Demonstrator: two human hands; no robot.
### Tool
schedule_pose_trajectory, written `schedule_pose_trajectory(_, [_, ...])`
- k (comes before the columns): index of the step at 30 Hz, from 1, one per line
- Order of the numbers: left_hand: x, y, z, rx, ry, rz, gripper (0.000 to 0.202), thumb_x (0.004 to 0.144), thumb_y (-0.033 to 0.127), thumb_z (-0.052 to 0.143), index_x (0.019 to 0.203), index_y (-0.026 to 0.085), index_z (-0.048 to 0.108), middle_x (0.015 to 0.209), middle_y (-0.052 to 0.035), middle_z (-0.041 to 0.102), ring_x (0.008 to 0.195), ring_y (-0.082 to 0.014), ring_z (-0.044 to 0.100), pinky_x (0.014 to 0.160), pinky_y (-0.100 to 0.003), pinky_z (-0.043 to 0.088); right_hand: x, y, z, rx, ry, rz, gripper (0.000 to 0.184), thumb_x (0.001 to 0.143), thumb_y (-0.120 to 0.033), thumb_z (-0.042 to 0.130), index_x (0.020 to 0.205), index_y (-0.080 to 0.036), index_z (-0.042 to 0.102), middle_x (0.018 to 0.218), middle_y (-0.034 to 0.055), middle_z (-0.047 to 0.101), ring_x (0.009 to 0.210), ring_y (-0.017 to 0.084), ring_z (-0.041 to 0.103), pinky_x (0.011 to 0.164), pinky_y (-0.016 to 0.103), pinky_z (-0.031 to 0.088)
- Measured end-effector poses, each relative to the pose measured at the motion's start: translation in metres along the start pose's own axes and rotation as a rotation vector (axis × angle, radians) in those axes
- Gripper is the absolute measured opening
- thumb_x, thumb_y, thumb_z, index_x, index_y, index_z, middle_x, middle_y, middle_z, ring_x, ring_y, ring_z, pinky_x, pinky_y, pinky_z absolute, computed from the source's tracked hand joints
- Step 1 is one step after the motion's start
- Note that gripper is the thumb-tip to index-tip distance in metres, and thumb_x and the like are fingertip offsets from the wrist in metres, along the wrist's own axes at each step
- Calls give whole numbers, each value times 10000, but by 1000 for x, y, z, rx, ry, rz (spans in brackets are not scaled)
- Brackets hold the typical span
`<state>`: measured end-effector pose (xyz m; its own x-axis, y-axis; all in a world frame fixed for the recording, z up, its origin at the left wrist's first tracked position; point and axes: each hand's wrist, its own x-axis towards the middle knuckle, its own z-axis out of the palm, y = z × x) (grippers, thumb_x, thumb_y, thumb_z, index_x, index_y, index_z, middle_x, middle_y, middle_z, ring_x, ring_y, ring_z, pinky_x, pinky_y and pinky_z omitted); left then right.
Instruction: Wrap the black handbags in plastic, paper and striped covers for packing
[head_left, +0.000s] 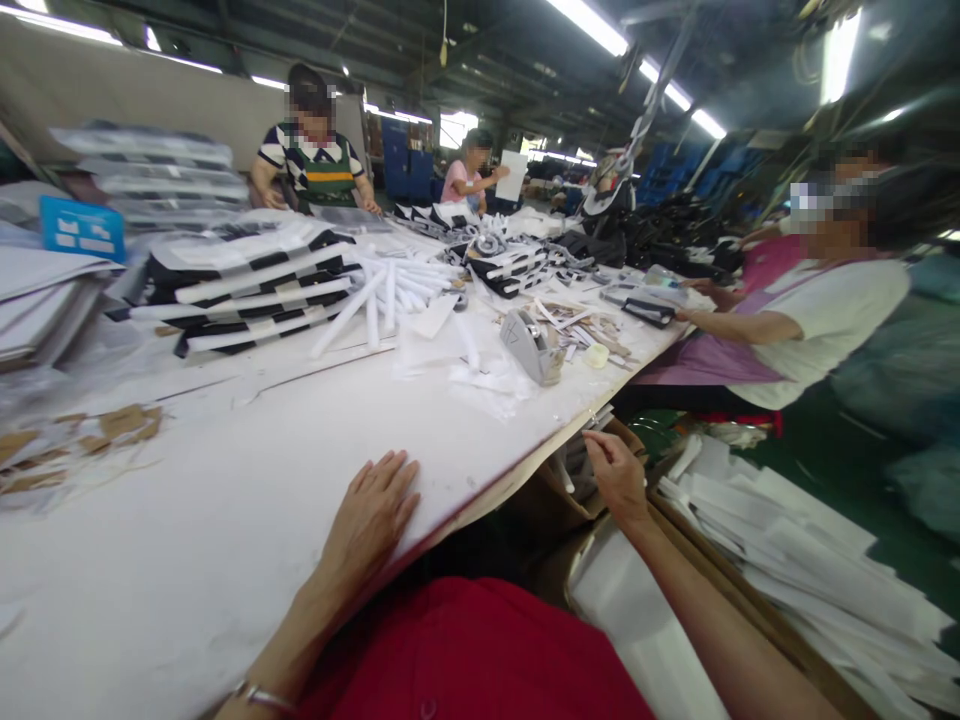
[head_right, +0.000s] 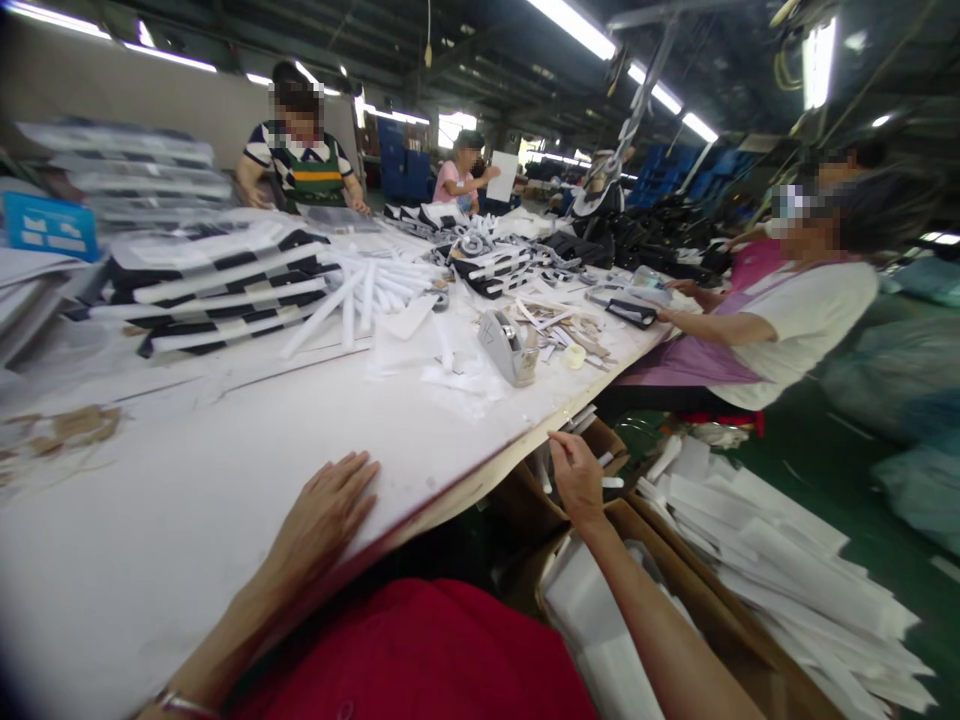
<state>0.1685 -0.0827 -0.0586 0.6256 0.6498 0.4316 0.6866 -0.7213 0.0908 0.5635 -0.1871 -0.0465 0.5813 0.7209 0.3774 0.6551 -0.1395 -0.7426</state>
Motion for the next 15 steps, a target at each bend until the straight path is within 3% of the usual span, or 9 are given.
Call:
schedule_pose_trajectory(3, [0,-2,1,33,13,25,433,988,370,333,1288,190,589,1372,-117,582,1274,-275,534,1059,-478,419,34,-9,4,-52,-86,-182,300,831,-309,539,1062,-202,697,1189,117,663,1180,282,554,1115,454,348])
schedule_pose_trajectory(8, [-1,-5,2,73,51,57,431,991,368,334,1285,191,594,1360,-113,594,1254,-271,552,1047,-472,431,51,-9,20,2,-236,-185,339,662,-167,647,982,-231,736,1147,70,698,1176,280,563,1132,450,343])
schedule_pose_trajectory(11, [-2,-6,5,62,73,54,430,991,380,334,1279,204,601,1360,-108,595,1254,-271,553,1046,-470,433,42,0,20,55,-217,-112,260,694,-231,674,944,-255,740,1087,56,716,1133,277,589,1111,436,371])
schedule_pose_trajectory(15, [-4,-8,10,50,68,48,435,989,400,337,1292,222,594,1368,-102,589,1262,-271,546,1057,-469,424,44,28,8,143,-20,134,262,760,-382,642,964,-226,693,1064,100,700,1094,301,596,1054,466,418])
